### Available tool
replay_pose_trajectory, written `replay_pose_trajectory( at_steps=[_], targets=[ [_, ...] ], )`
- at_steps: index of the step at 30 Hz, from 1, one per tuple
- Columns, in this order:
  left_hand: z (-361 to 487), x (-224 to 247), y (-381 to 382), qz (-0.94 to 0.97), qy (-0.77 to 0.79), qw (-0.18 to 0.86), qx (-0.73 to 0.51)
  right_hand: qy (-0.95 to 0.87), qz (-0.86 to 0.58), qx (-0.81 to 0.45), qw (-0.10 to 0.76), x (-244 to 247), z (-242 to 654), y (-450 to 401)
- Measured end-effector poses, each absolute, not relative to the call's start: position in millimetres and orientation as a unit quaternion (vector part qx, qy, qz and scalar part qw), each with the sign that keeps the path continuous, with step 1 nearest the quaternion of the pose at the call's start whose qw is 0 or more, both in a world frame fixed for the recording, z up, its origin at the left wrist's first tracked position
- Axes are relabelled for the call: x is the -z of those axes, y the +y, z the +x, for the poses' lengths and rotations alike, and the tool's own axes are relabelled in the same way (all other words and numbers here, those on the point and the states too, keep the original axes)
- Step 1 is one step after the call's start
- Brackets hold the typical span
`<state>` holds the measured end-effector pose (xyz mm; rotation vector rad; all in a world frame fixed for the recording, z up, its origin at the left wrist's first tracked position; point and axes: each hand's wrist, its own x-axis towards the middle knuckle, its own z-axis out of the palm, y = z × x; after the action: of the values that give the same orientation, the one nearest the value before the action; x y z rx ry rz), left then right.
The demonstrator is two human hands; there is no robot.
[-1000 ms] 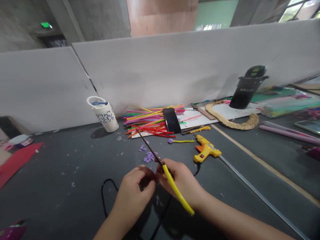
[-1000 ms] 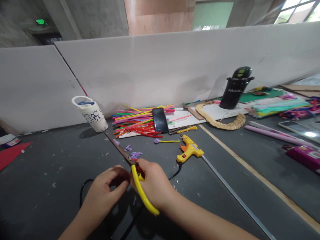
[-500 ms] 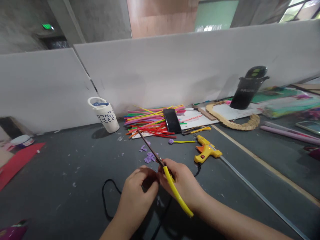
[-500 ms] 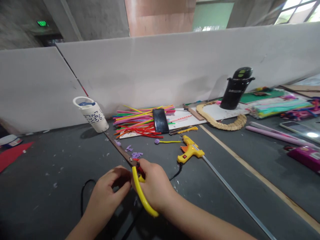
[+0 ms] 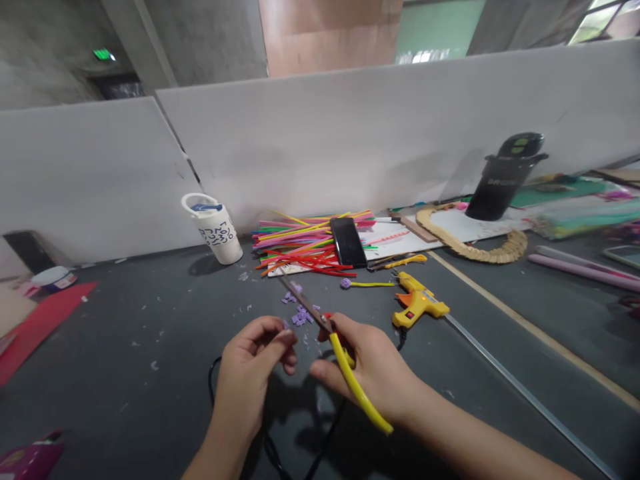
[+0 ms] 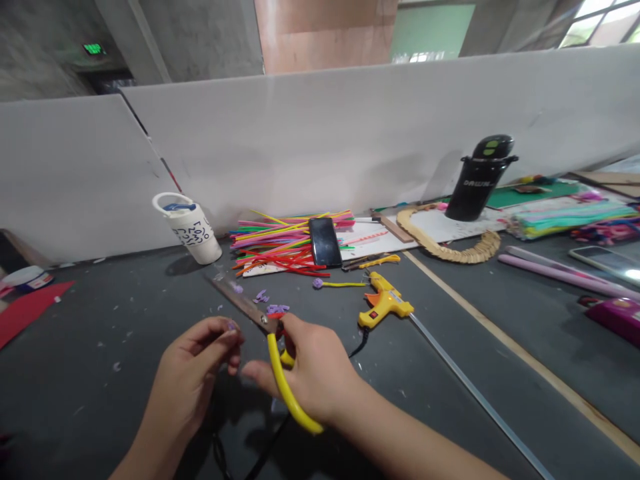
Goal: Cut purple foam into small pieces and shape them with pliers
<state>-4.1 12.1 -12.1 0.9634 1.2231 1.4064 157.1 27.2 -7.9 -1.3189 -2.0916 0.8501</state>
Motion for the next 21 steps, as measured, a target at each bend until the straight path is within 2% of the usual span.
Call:
replay_pose_trajectory(
  at_steps=[4,7,21],
  targets=[
    [-7.7,8.6,13.0,0.387,0.479,0.494,-0.614,-0.813,-0.506,-0.204,0.204,9.2,153.3,25.1],
    [-8.2,6.5,11.8,0.384,0.469,0.49,-0.627,-0.825,-0.508,-0.168,0.183,13.3,152.4,26.6],
    [-10.4,2.0,11.0,0.338,0.421,0.549,-0.637,-0.837,-0.492,-0.162,0.175,14.0,154.3,25.4]
  ],
)
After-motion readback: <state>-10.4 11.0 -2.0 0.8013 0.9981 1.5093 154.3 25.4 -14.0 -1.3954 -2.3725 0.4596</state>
